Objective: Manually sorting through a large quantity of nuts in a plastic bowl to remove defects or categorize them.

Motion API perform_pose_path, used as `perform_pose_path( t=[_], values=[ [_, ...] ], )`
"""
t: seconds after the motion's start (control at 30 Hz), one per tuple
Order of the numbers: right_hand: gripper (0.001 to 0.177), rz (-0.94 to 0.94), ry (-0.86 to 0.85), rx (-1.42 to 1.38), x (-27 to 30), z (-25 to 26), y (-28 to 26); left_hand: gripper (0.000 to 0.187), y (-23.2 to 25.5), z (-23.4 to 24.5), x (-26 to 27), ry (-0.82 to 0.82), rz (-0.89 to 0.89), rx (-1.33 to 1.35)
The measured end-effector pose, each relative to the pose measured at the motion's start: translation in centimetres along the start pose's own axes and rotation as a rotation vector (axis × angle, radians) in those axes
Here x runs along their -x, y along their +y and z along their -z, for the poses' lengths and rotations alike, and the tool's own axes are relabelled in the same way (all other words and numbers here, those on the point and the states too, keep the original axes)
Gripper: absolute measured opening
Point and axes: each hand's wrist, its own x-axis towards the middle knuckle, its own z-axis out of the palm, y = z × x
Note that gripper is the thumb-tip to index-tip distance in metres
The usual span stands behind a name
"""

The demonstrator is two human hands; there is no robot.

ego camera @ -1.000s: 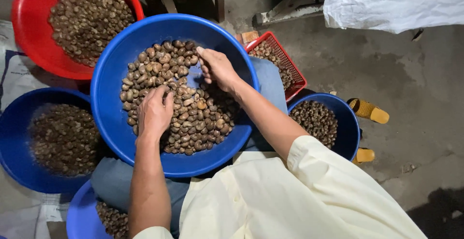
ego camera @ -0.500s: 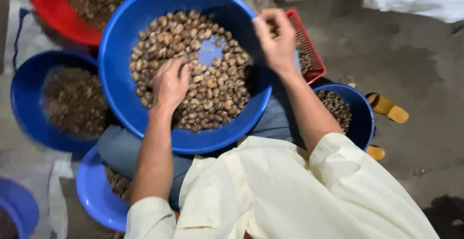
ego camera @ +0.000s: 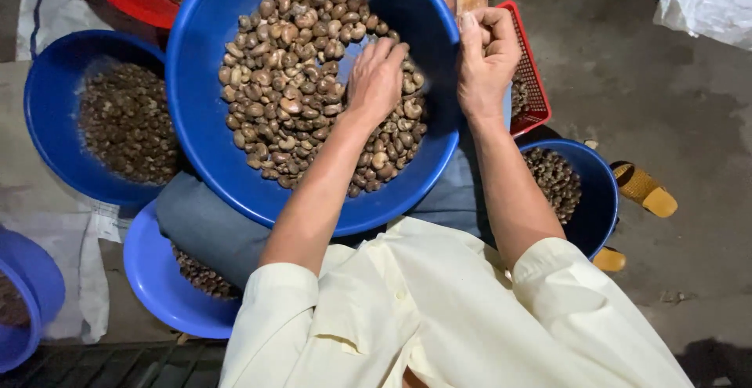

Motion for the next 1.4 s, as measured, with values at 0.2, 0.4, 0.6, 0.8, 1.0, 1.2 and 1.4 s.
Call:
perform_pose_path(
  t=[0.2,0.4,0.6,0.8,1.0,1.2,1.4],
  values=[
    [0.006,-0.044,-0.001,-0.030,-0.2,-0.1,0.1,0.014,0.3,-2.1,-1.2,-0.009,-0.041,-0.167],
    [0.007,-0.024,-0.021,0.004,-0.1,-0.1,-0.3,0.019,-2.4,-1.5,-1.1,-0.191,0.035,-0.210],
    [0.006,0.280,-0.112,0.431,0.2,-0.9,-1.6,0.014,-3.4,5.8,0.1,-0.179,0.431,0.154],
    [0.003,0.330,-0.836,1.124,1.3,-2.6,2.3,0.023,-5.0,10.6,3.6,0.044,0.796,1.371],
    [0.023,0.121,-1.020,1.348,1.7,-4.0,8.3,0.020,-5.4,11.6,5.7,0.117,0.713,1.658],
    [0.027,0.186,-0.857,1.231,0.8,-5.1,6.0,0.018,-4.6,11.0,5.3,0.048,0.789,1.564],
    [0.015,-0.582,-0.553,-0.218,-1.0,-5.3,-1.0,0.016,-5.1,8.7,5.6,-0.109,0.724,0.831]
  ],
)
